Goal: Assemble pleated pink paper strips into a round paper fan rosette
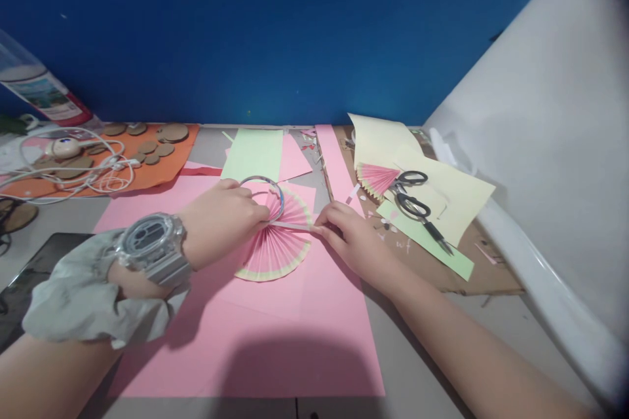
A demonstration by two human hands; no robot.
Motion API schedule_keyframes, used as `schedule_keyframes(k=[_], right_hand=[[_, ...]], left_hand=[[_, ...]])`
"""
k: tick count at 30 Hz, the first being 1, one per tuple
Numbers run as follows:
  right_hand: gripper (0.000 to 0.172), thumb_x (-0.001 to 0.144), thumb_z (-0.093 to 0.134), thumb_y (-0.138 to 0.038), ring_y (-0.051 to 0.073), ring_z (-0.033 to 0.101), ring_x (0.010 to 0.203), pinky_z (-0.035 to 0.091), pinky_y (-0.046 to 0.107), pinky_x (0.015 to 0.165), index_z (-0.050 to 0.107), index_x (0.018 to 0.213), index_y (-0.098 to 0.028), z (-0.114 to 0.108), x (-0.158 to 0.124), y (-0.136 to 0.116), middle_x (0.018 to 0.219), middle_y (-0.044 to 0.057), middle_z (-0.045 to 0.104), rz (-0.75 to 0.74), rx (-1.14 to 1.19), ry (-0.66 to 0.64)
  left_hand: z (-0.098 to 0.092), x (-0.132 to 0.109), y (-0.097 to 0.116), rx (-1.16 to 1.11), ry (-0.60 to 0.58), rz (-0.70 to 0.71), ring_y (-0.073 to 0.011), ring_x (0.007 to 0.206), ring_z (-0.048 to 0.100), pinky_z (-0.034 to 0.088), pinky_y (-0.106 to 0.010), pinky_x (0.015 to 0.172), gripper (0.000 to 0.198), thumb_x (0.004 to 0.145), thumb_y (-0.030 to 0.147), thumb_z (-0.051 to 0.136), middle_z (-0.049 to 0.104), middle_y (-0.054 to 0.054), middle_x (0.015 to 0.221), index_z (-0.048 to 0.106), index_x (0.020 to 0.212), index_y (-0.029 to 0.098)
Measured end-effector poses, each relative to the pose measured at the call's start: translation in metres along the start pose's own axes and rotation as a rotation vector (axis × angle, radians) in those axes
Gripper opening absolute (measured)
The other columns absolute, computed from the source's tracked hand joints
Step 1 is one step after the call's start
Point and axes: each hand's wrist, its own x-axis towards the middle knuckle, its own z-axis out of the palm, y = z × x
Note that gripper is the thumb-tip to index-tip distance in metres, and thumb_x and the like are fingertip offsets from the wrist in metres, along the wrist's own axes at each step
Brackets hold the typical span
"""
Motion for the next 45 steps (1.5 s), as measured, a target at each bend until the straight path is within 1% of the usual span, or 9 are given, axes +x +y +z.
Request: schedule_keyframes(k=[6, 11, 24, 30, 33, 36, 40, 42, 45], right_hand=[[0.012, 0.087, 0.048, -0.020, 0.016, 0.050, 0.083, 0.041, 0.030, 0.075, 0.051, 0.076, -0.019, 0.001, 0.000, -0.001, 0.085, 0.003, 0.053, -0.006, 0.002, 0.014], [0.012, 0.087, 0.049, -0.019, 0.016, 0.050, 0.083, 0.041, 0.030, 0.075, 0.051, 0.075, -0.019, 0.002, 0.000, 0.000, 0.085, 0.003, 0.053, -0.016, 0.000, 0.011], [0.013, 0.087, 0.049, -0.021, 0.016, 0.049, 0.083, 0.040, 0.030, 0.075, 0.050, 0.075, -0.019, 0.003, 0.000, -0.002, 0.083, 0.002, 0.053, -0.020, -0.019, 0.015], [0.013, 0.087, 0.049, -0.021, 0.017, 0.049, 0.083, 0.040, 0.032, 0.074, 0.051, 0.075, -0.020, 0.003, 0.000, -0.003, 0.082, 0.002, 0.053, -0.023, -0.021, 0.004], [0.012, 0.087, 0.048, -0.019, 0.017, 0.050, 0.083, 0.041, 0.032, 0.074, 0.050, 0.076, -0.020, 0.003, -0.001, -0.002, 0.083, 0.003, 0.052, -0.029, 0.000, 0.024], [0.011, 0.086, 0.047, -0.013, 0.018, 0.049, 0.085, 0.041, 0.032, 0.074, 0.050, 0.077, -0.020, 0.001, -0.003, -0.003, 0.086, 0.004, 0.052, -0.091, -0.023, 0.101], [0.014, 0.081, 0.047, -0.005, 0.018, 0.048, 0.083, 0.040, 0.031, 0.073, 0.051, 0.083, -0.019, -0.004, -0.008, -0.006, 0.087, 0.006, 0.054, -0.245, -0.152, 0.220], [0.015, 0.080, 0.048, -0.005, 0.019, 0.049, 0.082, 0.041, 0.031, 0.072, 0.052, 0.087, -0.018, -0.006, -0.011, -0.007, 0.087, 0.007, 0.055, -0.307, -0.215, 0.232], [0.014, 0.082, 0.045, -0.009, 0.019, 0.049, 0.077, 0.040, 0.030, 0.067, 0.054, 0.089, -0.018, -0.006, -0.013, -0.010, 0.084, 0.008, 0.057, -0.381, -0.330, 0.215]], left_hand=[[0.004, 0.001, -0.003, 0.049, 0.000, -0.021, -0.0200, 0.060, 0.054, 0.032, -0.034, 0.067, 0.023, 0.087, 0.024, 0.044, 0.059, -0.002, 0.060, 0.055, 0.067, 0.020], [0.008, 0.000, -0.005, 0.041, -0.013, -0.011, -0.0209, 0.063, 0.056, 0.032, -0.034, 0.068, 0.023, 0.086, 0.023, 0.045, 0.061, -0.002, 0.062, 0.057, 0.067, 0.020], [0.016, 0.000, -0.005, 0.042, 0.012, 0.016, -0.0213, 0.063, 0.056, 0.030, -0.034, 0.066, 0.022, 0.086, 0.024, 0.047, 0.062, -0.004, 0.062, 0.058, 0.067, 0.019], [0.014, -0.001, -0.006, 0.039, 0.009, 0.018, -0.0202, 0.063, 0.056, 0.030, -0.034, 0.066, 0.022, 0.086, 0.021, 0.046, 0.062, -0.004, 0.062, 0.057, 0.068, 0.019], [0.010, -0.001, -0.004, 0.055, 0.025, 0.000, -0.0208, 0.063, 0.056, 0.030, -0.033, 0.064, 0.021, 0.085, 0.020, 0.045, 0.061, -0.003, 0.062, 0.053, 0.066, 0.020], [0.006, -0.001, -0.002, 0.053, 0.054, -0.070, -0.0207, 0.063, 0.056, 0.028, -0.031, 0.057, 0.017, 0.084, 0.020, 0.043, 0.059, -0.001, 0.063, 0.049, 0.068, 0.020], [0.008, 0.000, 0.004, 0.007, 0.112, -0.228, -0.0185, 0.052, 0.053, 0.021, -0.029, 0.047, 0.011, 0.087, 0.026, 0.037, 0.059, 0.000, 0.065, 0.046, 0.082, 0.021], [0.012, 0.002, 0.007, -0.055, 0.148, -0.245, -0.0172, 0.051, 0.052, 0.023, -0.029, 0.047, 0.012, 0.087, 0.026, 0.035, 0.057, 0.001, 0.065, 0.045, 0.082, 0.021], [0.020, 0.005, 0.012, -0.131, 0.283, -0.282, -0.0169, 0.056, 0.051, 0.031, -0.029, 0.053, 0.015, 0.087, 0.022, 0.035, 0.053, 0.000, 0.063, 0.042, 0.074, 0.020]])
